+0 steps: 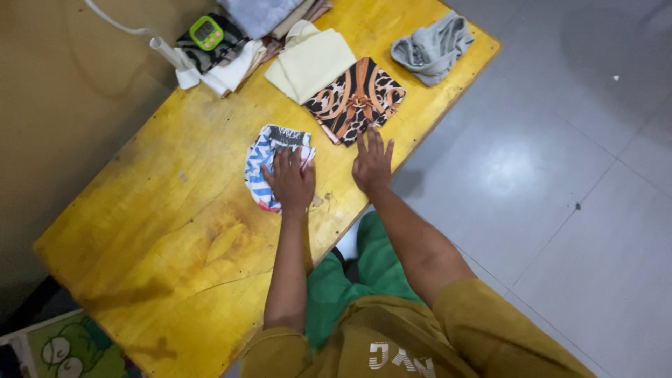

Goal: The person folds several pieces of clothing on a yellow table and places them into a green cabinet. The person handles a white cloth, a pink cloth, a patterned cloth, and a light blue cloth, folding each one by hand and storing them in the cabinet.

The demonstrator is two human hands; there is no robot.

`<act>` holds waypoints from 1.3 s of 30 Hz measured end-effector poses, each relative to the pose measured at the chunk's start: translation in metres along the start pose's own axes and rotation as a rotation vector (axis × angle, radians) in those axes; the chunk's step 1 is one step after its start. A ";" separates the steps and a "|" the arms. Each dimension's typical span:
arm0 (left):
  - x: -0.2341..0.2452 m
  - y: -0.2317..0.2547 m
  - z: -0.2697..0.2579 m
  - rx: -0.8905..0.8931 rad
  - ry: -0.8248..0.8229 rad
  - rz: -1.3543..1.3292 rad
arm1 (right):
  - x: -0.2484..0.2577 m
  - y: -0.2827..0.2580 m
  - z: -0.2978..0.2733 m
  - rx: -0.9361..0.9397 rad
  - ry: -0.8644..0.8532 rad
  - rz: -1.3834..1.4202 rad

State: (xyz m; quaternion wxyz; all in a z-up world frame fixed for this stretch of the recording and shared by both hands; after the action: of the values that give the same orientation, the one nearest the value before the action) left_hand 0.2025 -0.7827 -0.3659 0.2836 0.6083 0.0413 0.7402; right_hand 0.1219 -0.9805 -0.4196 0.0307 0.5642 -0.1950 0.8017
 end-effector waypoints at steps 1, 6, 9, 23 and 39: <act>-0.001 0.002 0.002 0.051 -0.021 -0.011 | 0.001 -0.002 -0.002 -0.003 -0.008 0.006; -0.033 0.061 0.046 -0.050 0.028 -0.167 | 0.006 0.000 0.004 0.000 -0.028 0.006; -0.072 0.104 0.078 -0.141 -0.055 -0.248 | 0.003 -0.001 0.004 -0.016 -0.061 -0.005; -0.165 0.112 0.095 -0.295 -0.239 -0.028 | -0.004 0.005 -0.003 -0.102 -0.033 -0.033; -0.080 0.041 0.024 -0.245 -0.108 -0.021 | 0.009 0.001 0.001 -0.106 -0.091 -0.008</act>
State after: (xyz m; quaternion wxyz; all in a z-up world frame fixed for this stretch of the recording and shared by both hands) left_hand 0.2173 -0.8609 -0.4131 0.3653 0.6078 -0.0582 0.7026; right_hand 0.1198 -0.9832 -0.4111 0.0548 0.5983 -0.2362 0.7637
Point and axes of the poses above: each hand's wrist, its own z-axis towards the middle knuckle, its own x-axis out of the back of the hand, y = z × x, the point moved 4 cm from there along z, towards the middle knuckle, and after that the axes turned 7 degrees about x, right-handed, at the moved point
